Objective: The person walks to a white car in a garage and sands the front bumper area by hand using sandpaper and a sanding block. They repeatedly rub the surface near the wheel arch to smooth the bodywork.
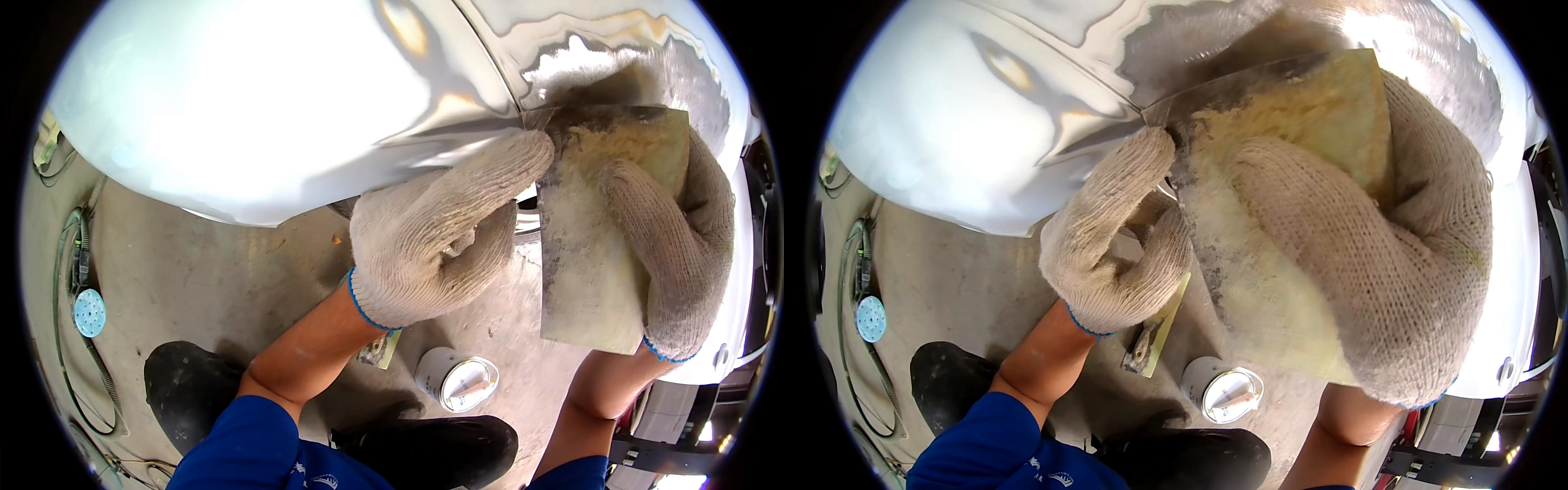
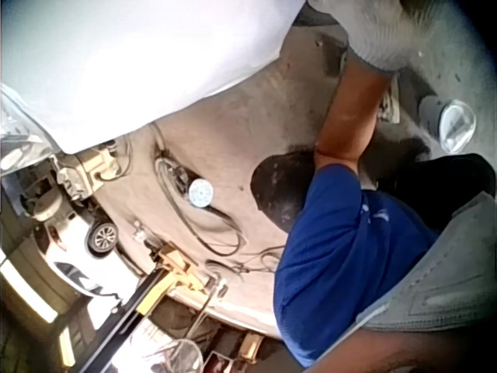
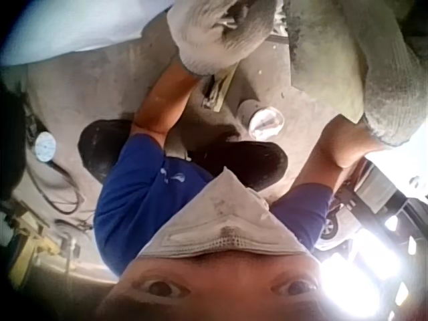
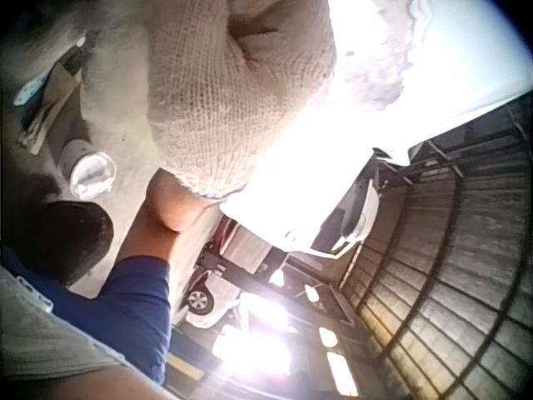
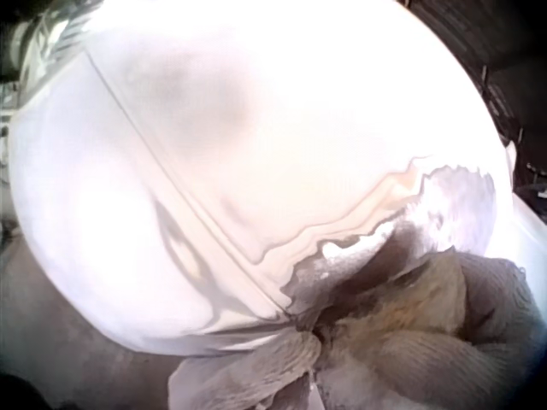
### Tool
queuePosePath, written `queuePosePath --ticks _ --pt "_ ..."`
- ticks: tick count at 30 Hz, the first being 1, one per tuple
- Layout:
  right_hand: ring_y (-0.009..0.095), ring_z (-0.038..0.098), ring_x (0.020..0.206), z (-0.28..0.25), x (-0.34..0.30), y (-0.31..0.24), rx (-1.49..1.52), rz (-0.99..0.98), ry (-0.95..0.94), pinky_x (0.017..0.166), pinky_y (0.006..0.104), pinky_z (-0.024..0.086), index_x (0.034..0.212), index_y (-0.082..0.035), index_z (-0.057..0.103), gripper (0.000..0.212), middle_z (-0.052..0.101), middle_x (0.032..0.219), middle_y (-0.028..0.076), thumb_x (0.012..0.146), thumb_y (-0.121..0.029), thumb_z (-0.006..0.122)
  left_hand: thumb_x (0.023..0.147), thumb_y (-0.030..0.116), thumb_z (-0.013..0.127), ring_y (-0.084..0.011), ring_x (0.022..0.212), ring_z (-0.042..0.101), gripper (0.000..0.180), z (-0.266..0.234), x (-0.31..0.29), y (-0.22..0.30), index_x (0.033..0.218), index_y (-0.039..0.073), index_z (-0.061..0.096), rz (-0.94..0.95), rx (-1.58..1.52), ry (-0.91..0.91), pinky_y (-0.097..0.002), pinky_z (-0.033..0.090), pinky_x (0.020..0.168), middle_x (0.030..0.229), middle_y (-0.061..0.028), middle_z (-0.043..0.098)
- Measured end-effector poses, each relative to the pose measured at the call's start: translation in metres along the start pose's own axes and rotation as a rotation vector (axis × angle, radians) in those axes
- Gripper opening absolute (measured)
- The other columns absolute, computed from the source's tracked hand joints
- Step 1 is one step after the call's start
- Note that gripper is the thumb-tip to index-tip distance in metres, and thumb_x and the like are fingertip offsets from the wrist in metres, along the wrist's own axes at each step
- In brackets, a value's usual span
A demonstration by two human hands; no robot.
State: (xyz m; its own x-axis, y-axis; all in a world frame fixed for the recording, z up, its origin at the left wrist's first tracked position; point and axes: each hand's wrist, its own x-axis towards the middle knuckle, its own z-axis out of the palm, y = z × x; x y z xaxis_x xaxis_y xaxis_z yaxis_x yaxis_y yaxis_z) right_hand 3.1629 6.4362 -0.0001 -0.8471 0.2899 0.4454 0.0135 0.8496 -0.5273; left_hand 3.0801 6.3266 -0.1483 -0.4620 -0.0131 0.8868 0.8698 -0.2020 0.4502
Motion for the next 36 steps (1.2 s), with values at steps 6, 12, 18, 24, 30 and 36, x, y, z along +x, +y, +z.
queuePosePath --ticks 6,12,18,24,30,36 --pt "0.020 0.068 0.088 0.024 -0.007 -0.001 0.105 -0.093 0.212 0.077 0.0288 0.057 0.123 0.006 0.053 0.048 0.067 0.101 0.016 0.086 -0.021 0.067 0.065 -0.013 0.065 -0.0133 0.067 0.067 0.057 -0.003 0.002 0.002 0.121 -0.010 0.058 -0.036 0.002 0.020 -0.0200 0.051 0.060 0.121 -0.0227 0.063" --pt "0.020 0.069 0.082 0.011 -0.004 -0.002 0.309 -0.016 -0.075 0.074 0.0288 0.056 0.119 0.006 0.057 0.042 0.069 0.095 0.015 0.085 -0.018 0.066 0.067 -0.015 0.064 -0.0126 0.070 0.066 0.054 -0.004 -0.004 -0.003 0.121 -0.010 0.057 -0.059 -0.023 -0.045 -0.0213 0.052 0.061 0.118 -0.0215 0.064" --pt "0.020 0.069 0.084 0.008 -0.007 0.000 0.213 0.005 -0.036 0.076 0.0293 0.056 0.120 0.005 0.057 0.043 0.069 0.099 0.015 0.083 -0.014 0.069 0.070 -0.019 0.061 -0.0161 0.083 0.068 0.050 0.001 -0.008 -0.002 0.119 -0.010 0.058 -0.068 0.006 -0.005 -0.0244 0.054 0.065 0.119 -0.0234 0.063" --pt "0.020 0.068 0.091 0.011 -0.017 0.012 -0.255 -0.116 0.191 0.080 0.0299 0.056 0.123 0.004 0.055 0.050 0.068 0.103 0.015 0.084 -0.022 0.073 0.071 -0.017 0.062 -0.0186 0.088 0.068 0.050 -0.002 -0.009 -0.004 0.121 -0.010 0.057 -0.061 -0.028 -0.010 -0.0248 0.055 0.067 0.124 -0.0244 0.060" --pt "0.020 0.068 0.092 0.000 -0.013 -0.002 -0.169 0.029 0.067 0.080 0.0293 0.056 0.123 0.004 0.055 0.050 0.068 0.105 0.014 0.084 -0.020 0.072 0.072 -0.016 0.062 -0.0185 0.086 0.068 0.053 0.003 -0.008 -0.004 0.124 -0.011 0.054 -0.022 -0.045 -0.007 -0.0249 0.054 0.068 0.127 -0.0243 0.058" --pt "0.019 0.068 0.091 0.008 -0.012 0.005 -0.051 -0.045 0.045 0.079 0.0284 0.056 0.123 0.004 0.055 0.049 0.068 0.104 0.014 0.085 -0.021 0.071 0.071 -0.007 0.070 -0.0077 0.056 0.058 0.055 0.015 -0.004 -0.002 0.125 0.002 0.060 -0.056 -0.020 0.189 -0.0206 0.045 0.048 0.096 -0.0083 0.071"
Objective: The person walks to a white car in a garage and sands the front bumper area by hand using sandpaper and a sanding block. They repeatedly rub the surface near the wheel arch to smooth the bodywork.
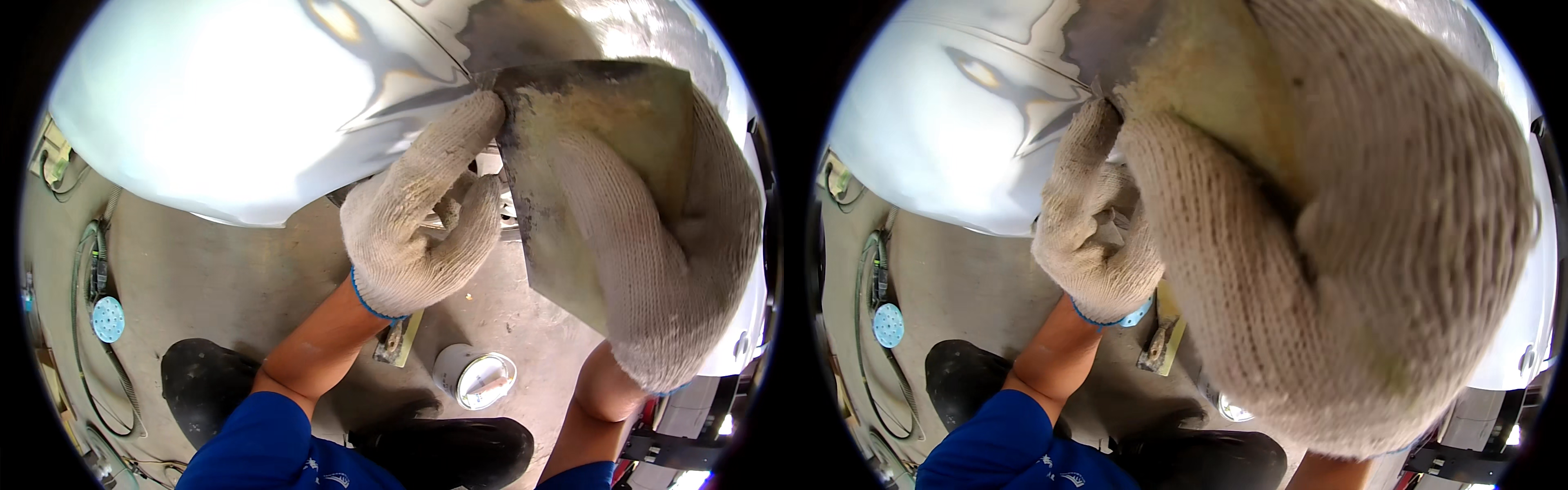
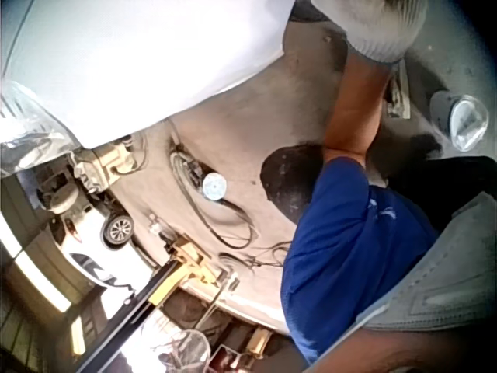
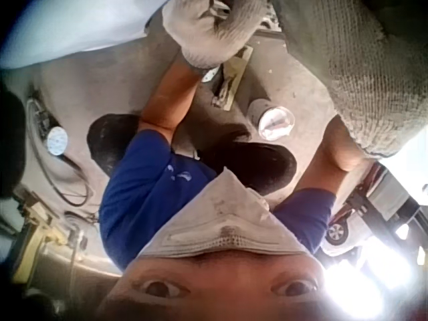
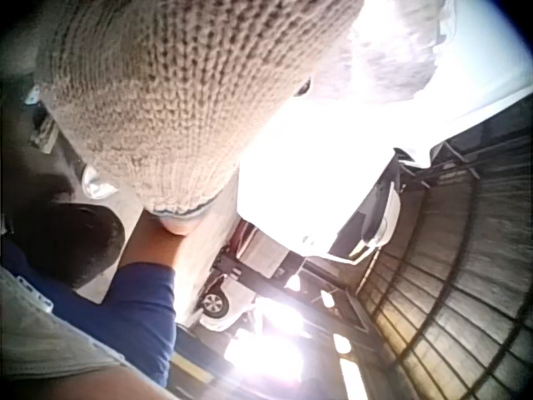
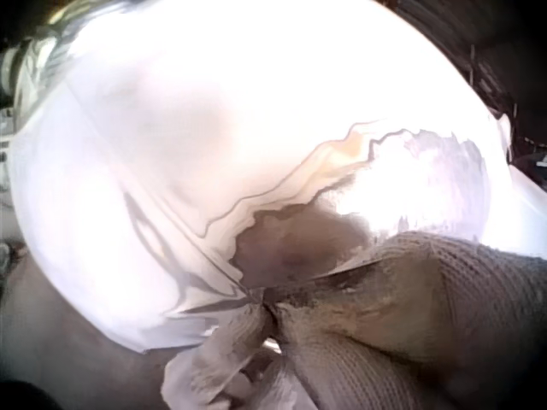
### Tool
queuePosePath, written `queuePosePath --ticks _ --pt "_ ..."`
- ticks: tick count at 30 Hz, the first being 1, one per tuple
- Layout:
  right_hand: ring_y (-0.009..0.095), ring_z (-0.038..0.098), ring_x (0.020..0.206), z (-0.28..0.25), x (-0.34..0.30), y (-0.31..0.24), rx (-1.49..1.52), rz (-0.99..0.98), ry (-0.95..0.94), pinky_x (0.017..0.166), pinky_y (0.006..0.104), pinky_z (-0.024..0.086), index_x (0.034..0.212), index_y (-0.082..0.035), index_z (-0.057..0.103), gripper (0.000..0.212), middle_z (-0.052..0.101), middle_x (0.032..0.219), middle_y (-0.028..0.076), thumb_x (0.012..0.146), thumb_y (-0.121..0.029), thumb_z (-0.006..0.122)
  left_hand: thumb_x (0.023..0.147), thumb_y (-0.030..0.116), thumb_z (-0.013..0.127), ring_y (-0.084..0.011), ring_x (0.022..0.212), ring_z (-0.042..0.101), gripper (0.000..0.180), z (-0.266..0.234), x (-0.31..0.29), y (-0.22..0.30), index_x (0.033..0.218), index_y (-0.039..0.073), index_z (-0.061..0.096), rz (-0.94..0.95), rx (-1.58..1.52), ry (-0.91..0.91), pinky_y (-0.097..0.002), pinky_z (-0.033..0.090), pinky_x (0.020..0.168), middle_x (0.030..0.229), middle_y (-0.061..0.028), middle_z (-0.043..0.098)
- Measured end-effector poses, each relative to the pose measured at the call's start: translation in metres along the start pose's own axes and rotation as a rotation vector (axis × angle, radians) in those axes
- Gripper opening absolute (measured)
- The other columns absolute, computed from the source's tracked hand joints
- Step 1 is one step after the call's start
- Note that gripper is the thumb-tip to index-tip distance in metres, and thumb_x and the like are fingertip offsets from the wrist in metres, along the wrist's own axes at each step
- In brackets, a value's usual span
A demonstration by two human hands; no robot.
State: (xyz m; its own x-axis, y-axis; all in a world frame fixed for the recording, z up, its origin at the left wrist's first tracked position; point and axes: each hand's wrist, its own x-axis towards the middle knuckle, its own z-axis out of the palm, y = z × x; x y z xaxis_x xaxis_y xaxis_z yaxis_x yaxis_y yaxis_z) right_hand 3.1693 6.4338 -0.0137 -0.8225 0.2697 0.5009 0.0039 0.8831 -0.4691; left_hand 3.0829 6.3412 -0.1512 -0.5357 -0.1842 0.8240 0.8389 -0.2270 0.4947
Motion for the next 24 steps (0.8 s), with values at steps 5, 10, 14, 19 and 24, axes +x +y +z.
queuePosePath --ticks 5,10,14,19,24 --pt "0.019 0.068 0.090 0.002 -0.002 0.011 0.077 -0.030 0.000 0.078 0.0276 0.055 0.122 0.005 0.056 0.048 0.068 0.102 0.014 0.085 -0.022 0.070 0.071 -0.007 0.069 -0.0102 0.059 0.062 0.066 -0.001 -0.002 -0.002 0.134 0.000 0.050 0.089 0.129 -0.097 -0.0212 0.047 0.050 0.100 -0.0109 0.070" --pt "0.019 0.068 0.089 -0.002 -0.006 0.033 0.260 0.027 0.234 0.078 0.0268 0.054 0.122 0.005 0.056 0.047 0.068 0.101 0.013 0.086 -0.022 0.069 0.071 -0.007 0.068 -0.0133 0.063 0.064 0.072 0.003 0.000 0.011 0.138 -0.003 0.041 -0.032 0.176 -0.199 -0.0224 0.049 0.053 0.117 -0.0163 0.063" --pt "0.018 0.066 0.087 -0.003 -0.021 0.053 0.445 0.094 0.324 0.077 0.0257 0.053 0.121 0.005 0.056 0.044 0.067 0.101 0.013 0.085 -0.016 0.069 0.072 -0.009 0.067 -0.0159 0.061 0.064 0.083 0.003 0.005 0.023 0.143 -0.006 0.024 -0.100 0.213 -0.296 -0.0243 0.052 0.054 0.119 -0.0220 0.060" --pt "0.017 0.065 0.090 -0.007 -0.027 0.076 0.439 0.136 0.232 0.078 0.0267 0.053 0.121 0.006 0.056 0.039 0.066 0.104 0.013 0.087 -0.013 0.064 0.070 0.001 0.073 -0.0120 0.050 0.058 0.084 0.005 -0.010 0.010 0.144 0.004 0.033 0.054 0.314 -0.373 -0.0245 0.048 0.045 0.081 -0.0101 0.065" --pt "0.017 0.066 0.090 -0.016 -0.035 0.081 0.484 0.113 0.207 0.079 0.0271 0.053 0.121 0.005 0.056 0.037 0.067 0.104 0.012 0.088 -0.012 0.062 0.070 -0.004 0.068 -0.0089 0.049 0.058 0.087 0.005 -0.008 0.008 0.146 0.001 0.026 0.139 0.042 -0.155 -0.0196 0.042 0.036 0.103 -0.0185 0.066"
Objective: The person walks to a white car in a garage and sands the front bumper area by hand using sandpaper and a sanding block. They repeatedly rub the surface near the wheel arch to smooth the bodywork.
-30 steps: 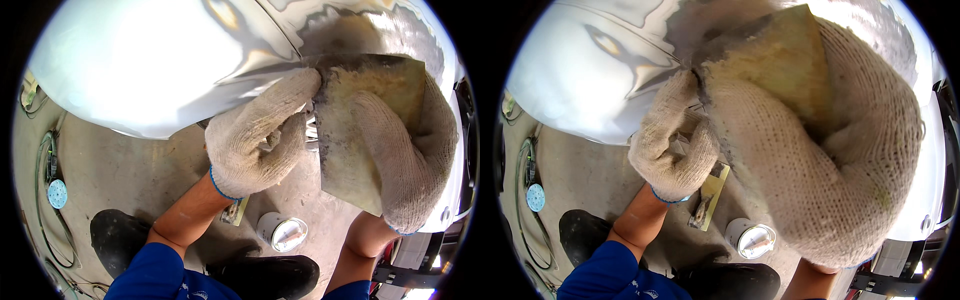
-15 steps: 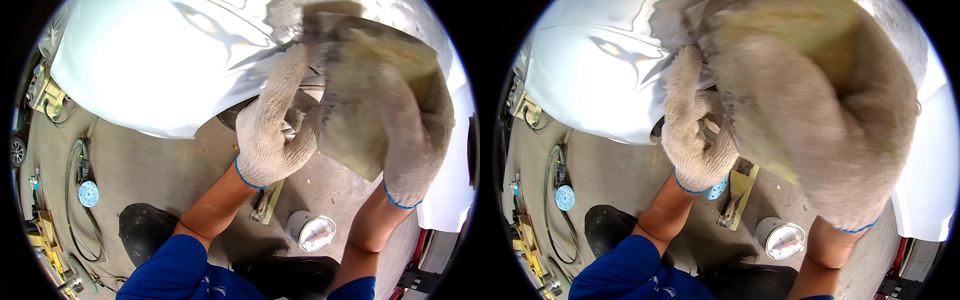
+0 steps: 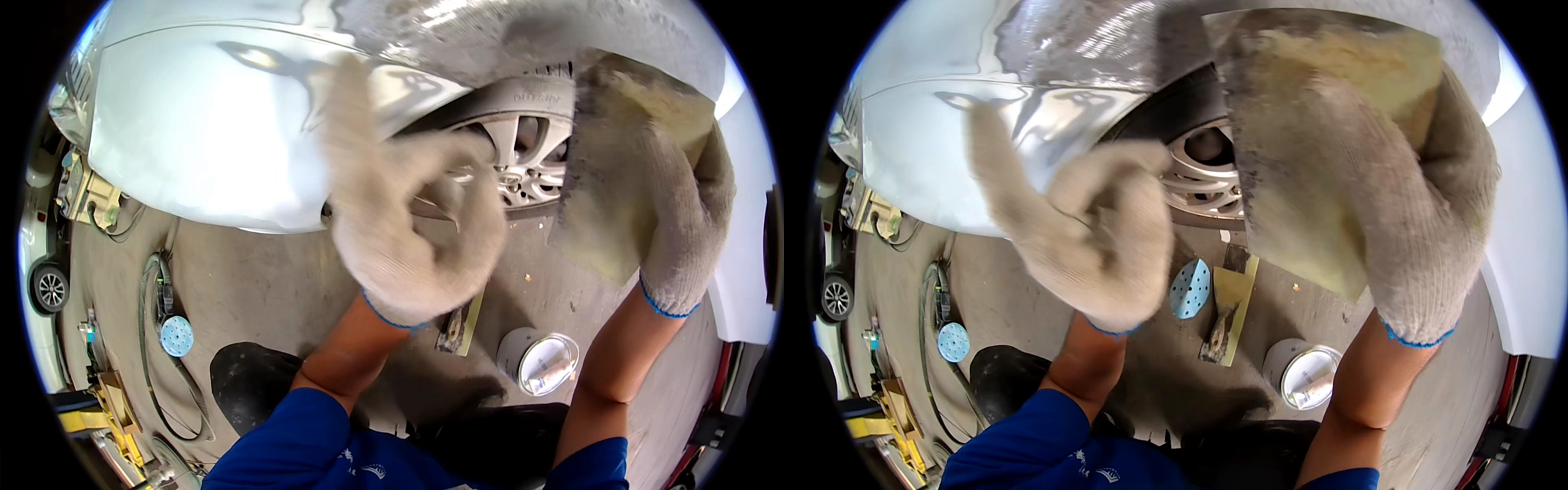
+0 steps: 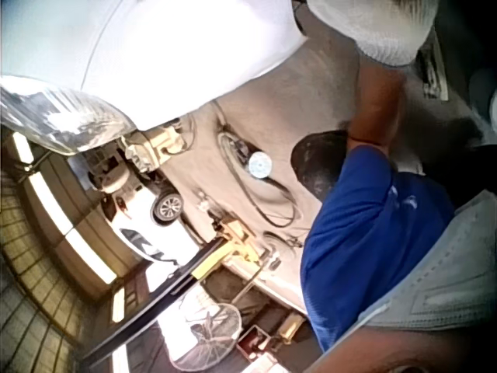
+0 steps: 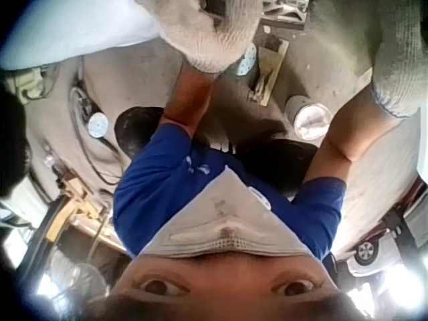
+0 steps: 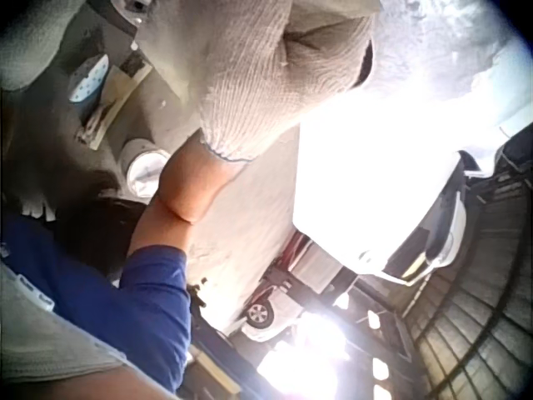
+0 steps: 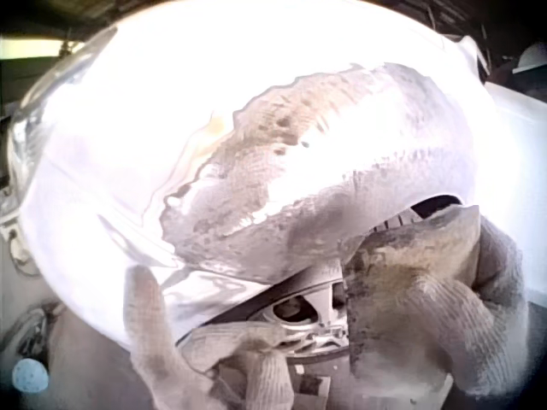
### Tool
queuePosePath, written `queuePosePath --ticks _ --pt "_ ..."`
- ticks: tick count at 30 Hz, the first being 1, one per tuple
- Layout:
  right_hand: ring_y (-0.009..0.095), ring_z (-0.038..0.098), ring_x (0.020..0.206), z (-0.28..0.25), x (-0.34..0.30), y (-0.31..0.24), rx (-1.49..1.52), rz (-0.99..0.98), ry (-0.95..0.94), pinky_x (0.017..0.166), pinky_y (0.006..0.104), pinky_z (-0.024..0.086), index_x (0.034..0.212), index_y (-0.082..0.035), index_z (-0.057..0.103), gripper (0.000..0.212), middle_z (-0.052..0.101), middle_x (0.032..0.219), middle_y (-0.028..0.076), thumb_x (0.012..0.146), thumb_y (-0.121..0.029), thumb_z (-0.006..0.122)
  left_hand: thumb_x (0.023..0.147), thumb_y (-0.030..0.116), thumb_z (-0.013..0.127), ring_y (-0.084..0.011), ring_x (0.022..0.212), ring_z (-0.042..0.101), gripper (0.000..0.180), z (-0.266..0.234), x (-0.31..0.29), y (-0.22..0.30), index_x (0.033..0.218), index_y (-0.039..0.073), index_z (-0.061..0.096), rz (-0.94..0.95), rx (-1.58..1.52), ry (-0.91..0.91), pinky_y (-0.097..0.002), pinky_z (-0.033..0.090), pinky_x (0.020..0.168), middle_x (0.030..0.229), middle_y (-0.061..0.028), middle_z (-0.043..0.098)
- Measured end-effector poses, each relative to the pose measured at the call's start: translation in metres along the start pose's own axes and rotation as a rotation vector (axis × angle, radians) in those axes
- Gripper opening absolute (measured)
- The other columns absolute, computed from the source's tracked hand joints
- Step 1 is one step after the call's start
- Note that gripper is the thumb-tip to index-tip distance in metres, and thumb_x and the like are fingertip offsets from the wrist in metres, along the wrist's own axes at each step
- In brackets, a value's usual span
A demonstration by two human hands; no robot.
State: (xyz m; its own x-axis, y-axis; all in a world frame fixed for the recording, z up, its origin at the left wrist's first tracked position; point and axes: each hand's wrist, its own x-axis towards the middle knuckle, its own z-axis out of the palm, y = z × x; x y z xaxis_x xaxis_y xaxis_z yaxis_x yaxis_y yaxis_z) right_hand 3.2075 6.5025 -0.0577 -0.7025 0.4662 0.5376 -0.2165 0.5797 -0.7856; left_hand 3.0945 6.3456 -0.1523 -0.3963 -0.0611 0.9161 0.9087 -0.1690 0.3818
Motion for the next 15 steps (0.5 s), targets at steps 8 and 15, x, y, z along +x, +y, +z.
queuePosePath --ticks 8,15 --pt "0.018 0.068 0.088 0.016 -0.003 -0.010 -0.052 -0.121 -0.214 0.077 0.0286 0.056 0.121 0.004 0.056 0.034 0.069 0.101 0.013 0.089 -0.008 0.060 0.087 0.019 0.067 -0.0149 0.074 0.066 0.041 0.004 -0.017 0.011 0.121 -0.002 0.059 -0.405 -0.054 -0.247 -0.0272 0.054 0.067 0.102 -0.0155 0.069" --pt "0.017 0.068 0.086 0.054 -0.010 0.004 0.262 -0.070 -0.289 0.073 0.0283 0.058 0.116 0.001 0.060 0.030 0.069 0.099 0.011 0.088 -0.008 0.064 0.095 0.019 0.062 -0.0013 0.071 0.054 0.028 -0.003 0.005 0.022 0.112 -0.003 0.062 -0.814 -0.623 0.125 -0.0175 0.044 0.061 0.083 0.0007 0.064"
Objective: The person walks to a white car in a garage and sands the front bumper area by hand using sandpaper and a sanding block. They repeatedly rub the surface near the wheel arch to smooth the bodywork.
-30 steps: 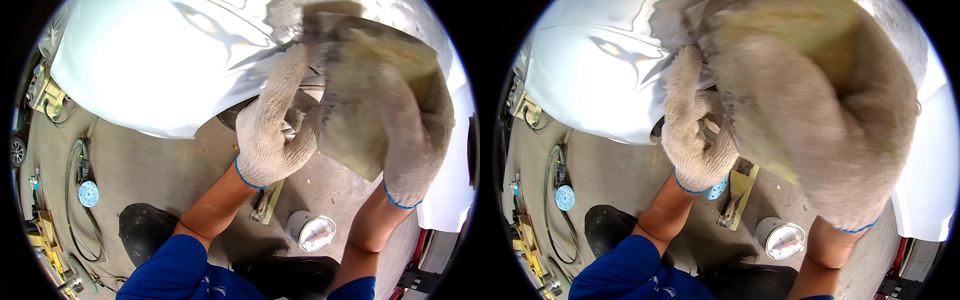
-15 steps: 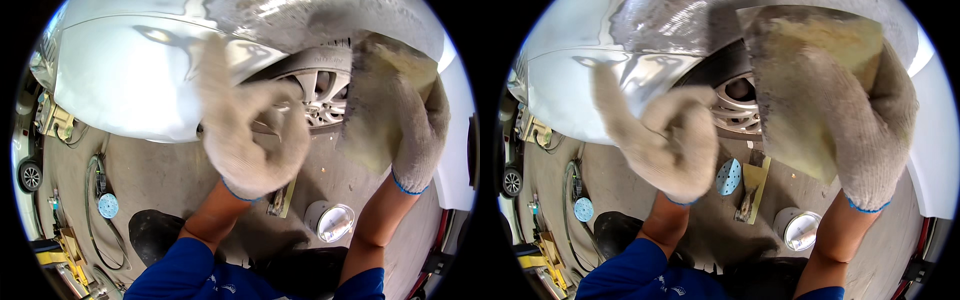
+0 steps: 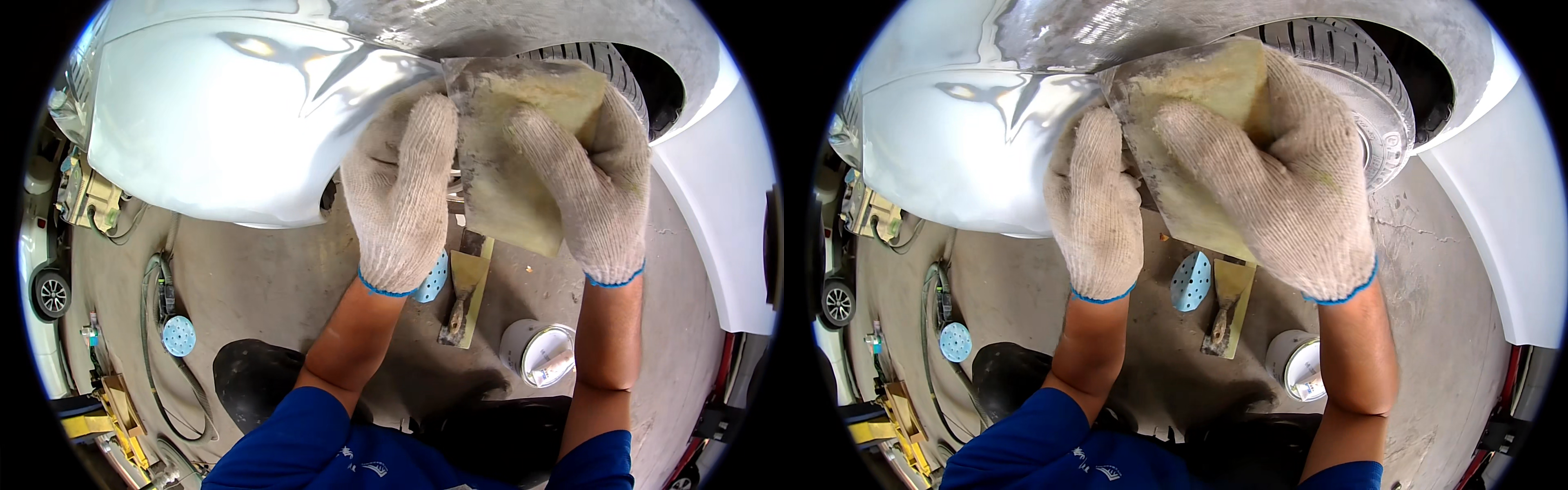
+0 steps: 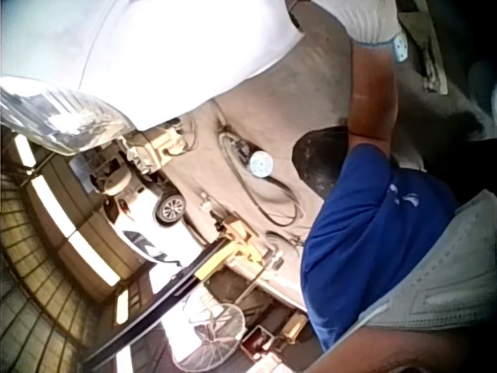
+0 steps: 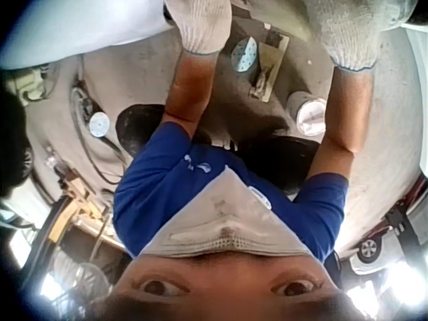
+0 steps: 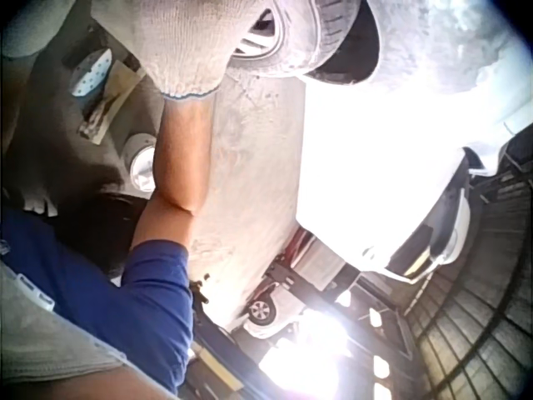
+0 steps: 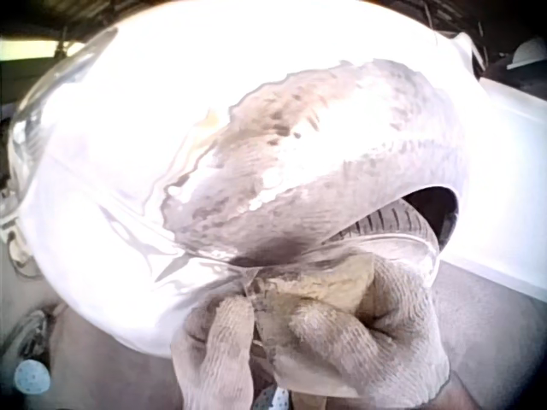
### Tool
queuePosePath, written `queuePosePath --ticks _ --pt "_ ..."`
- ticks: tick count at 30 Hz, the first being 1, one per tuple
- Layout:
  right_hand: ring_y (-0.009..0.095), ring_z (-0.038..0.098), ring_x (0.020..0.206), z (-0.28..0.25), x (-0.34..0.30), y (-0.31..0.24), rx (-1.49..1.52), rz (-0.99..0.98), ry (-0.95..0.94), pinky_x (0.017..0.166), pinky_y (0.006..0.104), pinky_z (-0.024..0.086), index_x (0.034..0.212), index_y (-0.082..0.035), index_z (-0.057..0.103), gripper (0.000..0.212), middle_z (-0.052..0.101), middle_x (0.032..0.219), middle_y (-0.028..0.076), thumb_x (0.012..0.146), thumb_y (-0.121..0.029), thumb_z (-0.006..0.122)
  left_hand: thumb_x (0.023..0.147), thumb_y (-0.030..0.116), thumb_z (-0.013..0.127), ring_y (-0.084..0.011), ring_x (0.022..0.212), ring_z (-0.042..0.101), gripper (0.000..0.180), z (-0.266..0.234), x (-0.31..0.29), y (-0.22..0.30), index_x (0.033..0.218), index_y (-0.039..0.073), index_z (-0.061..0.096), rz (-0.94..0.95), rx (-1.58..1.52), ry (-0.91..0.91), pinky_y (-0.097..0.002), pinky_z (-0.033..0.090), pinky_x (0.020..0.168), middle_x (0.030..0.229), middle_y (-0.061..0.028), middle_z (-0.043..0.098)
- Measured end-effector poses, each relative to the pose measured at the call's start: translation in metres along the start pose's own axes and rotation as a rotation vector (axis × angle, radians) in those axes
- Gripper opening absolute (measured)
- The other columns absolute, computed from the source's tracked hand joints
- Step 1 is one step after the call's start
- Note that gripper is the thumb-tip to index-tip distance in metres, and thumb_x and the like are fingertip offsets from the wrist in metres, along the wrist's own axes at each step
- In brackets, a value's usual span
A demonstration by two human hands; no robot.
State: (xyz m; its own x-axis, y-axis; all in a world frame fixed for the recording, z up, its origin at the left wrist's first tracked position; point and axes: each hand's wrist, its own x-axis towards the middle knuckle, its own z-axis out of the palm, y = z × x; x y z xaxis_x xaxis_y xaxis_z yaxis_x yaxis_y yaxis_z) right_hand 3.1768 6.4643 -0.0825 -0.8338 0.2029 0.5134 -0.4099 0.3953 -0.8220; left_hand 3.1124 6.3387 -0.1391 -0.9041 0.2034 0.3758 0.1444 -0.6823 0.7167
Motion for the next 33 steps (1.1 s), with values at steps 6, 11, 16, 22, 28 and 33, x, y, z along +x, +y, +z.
queuePosePath --ticks 6,11,16,22,28,33 --pt "0.015 0.068 0.087 0.007 0.006 0.003 0.017 -0.019 0.011 0.075 0.0275 0.057 0.113 0.001 0.061 0.026 0.069 0.099 0.010 0.089 -0.008 0.064 0.092 0.018 0.066 -0.0030 0.072 0.054 0.027 -0.006 0.004 0.006 0.110 -0.003 0.063 0.093 0.287 0.012 -0.0182 0.044 0.062 0.082 -0.0016 0.064" --pt "0.016 0.068 0.086 0.023 0.008 -0.002 0.127 -0.024 0.109 0.074 0.0281 0.057 0.113 0.002 0.061 0.028 0.069 0.100 0.011 0.088 -0.009 0.066 0.090 0.016 0.068 -0.0050 0.064 0.052 0.025 -0.012 0.012 0.003 0.103 -0.005 0.064 0.325 0.513 0.029 -0.0207 0.043 0.056 0.074 -0.0016 0.061" --pt "0.018 0.069 0.086 0.014 0.001 0.008 0.070 0.081 0.151 0.075 0.0291 0.058 0.114 0.002 0.061 0.030 0.070 0.098 0.012 0.088 -0.011 0.067 0.088 0.014 0.070 -0.0060 0.062 0.050 0.020 -0.007 0.013 0.009 0.097 -0.004 0.065 0.226 0.553 0.033 -0.0213 0.042 0.056 0.072 -0.0032 0.060" --pt "0.019 0.069 0.089 0.028 0.008 -0.004 0.065 -0.054 0.064 0.077 0.0304 0.058 0.115 0.001 0.061 0.029 0.070 0.101 0.012 0.088 -0.010 0.066 0.084 0.007 0.072 -0.0102 0.069 0.058 0.014 -0.012 0.019 0.002 0.093 -0.002 0.067 0.604 0.720 0.063 -0.0225 0.046 0.061 0.081 -0.0068 0.065" --pt "0.020 0.067 0.095 0.012 0.010 0.017 -0.023 -0.168 -0.014 0.082 0.0309 0.056 0.117 0.001 0.059 0.033 0.068 0.105 0.013 0.087 -0.008 0.067 0.080 -0.003 0.070 -0.0237 0.100 0.065 0.037 -0.023 0.012 -0.001 0.117 -0.005 0.062 0.503 0.741 -0.046 -0.0318 0.050 0.089 0.116 -0.0191 0.065" --pt "0.020 0.067 0.096 0.009 0.013 0.025 -0.078 -0.248 -0.040 0.083 0.0322 0.055 0.117 0.002 0.058 0.035 0.068 0.104 0.012 0.086 -0.009 0.068 0.079 -0.005 0.070 -0.0245 0.100 0.066 0.038 -0.022 0.016 -0.004 0.116 -0.007 0.062 0.600 0.743 -0.040 -0.0332 0.050 0.089 0.112 -0.0194 0.067"
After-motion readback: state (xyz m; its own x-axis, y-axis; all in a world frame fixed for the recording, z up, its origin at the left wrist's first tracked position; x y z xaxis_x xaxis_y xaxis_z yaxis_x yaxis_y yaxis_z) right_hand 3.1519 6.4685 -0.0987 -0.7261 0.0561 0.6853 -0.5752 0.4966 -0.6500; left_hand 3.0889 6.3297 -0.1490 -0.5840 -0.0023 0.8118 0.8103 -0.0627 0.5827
